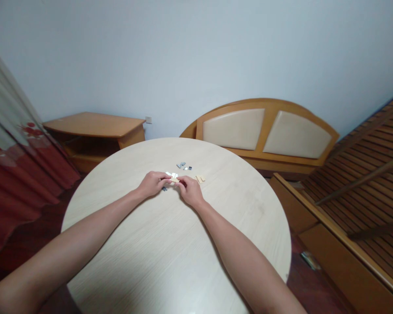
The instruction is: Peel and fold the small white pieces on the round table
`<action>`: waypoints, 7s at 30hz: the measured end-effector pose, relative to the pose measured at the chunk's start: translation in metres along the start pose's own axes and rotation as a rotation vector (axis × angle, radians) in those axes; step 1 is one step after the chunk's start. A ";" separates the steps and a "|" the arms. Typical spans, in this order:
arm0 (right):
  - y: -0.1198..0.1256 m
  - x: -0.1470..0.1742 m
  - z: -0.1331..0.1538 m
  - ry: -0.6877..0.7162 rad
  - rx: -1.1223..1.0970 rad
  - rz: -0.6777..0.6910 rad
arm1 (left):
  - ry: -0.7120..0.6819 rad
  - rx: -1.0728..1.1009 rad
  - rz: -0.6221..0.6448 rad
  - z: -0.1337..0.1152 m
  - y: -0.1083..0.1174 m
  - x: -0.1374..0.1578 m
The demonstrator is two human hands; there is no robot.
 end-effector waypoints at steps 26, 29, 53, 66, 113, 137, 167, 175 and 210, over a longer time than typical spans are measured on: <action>0.000 0.000 0.001 0.000 0.024 -0.001 | 0.019 0.049 -0.020 -0.003 0.001 0.001; 0.000 0.000 0.002 -0.004 0.016 -0.006 | 0.023 0.059 -0.025 -0.004 0.002 0.000; -0.001 -0.001 0.005 -0.042 0.021 0.036 | -0.037 0.067 -0.014 -0.008 0.001 0.002; -0.002 -0.001 0.004 -0.059 0.029 0.064 | -0.052 0.055 -0.016 -0.009 -0.001 0.002; -0.001 0.000 0.014 -0.043 0.048 0.110 | -0.094 0.002 -0.012 -0.009 0.001 0.003; -0.002 0.000 0.009 -0.060 0.036 0.099 | -0.044 -0.013 0.001 -0.009 0.000 0.003; -0.003 0.000 0.003 -0.034 0.057 0.151 | -0.095 0.046 -0.016 -0.005 -0.001 0.002; -0.002 0.000 0.000 -0.071 0.098 0.103 | -0.075 0.025 0.002 -0.006 -0.001 0.003; 0.000 0.000 0.006 -0.045 0.112 0.024 | 0.024 -0.041 0.056 -0.005 -0.001 0.002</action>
Point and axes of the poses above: each hand's wrist, its own x-axis away from the middle knuckle, its own y-axis out of the back of the hand, z = x × y, the point moved 2 cm from there along -x, towards the middle knuckle, and after that the axes turned 11 degrees about -x, right-handed, at the moved point
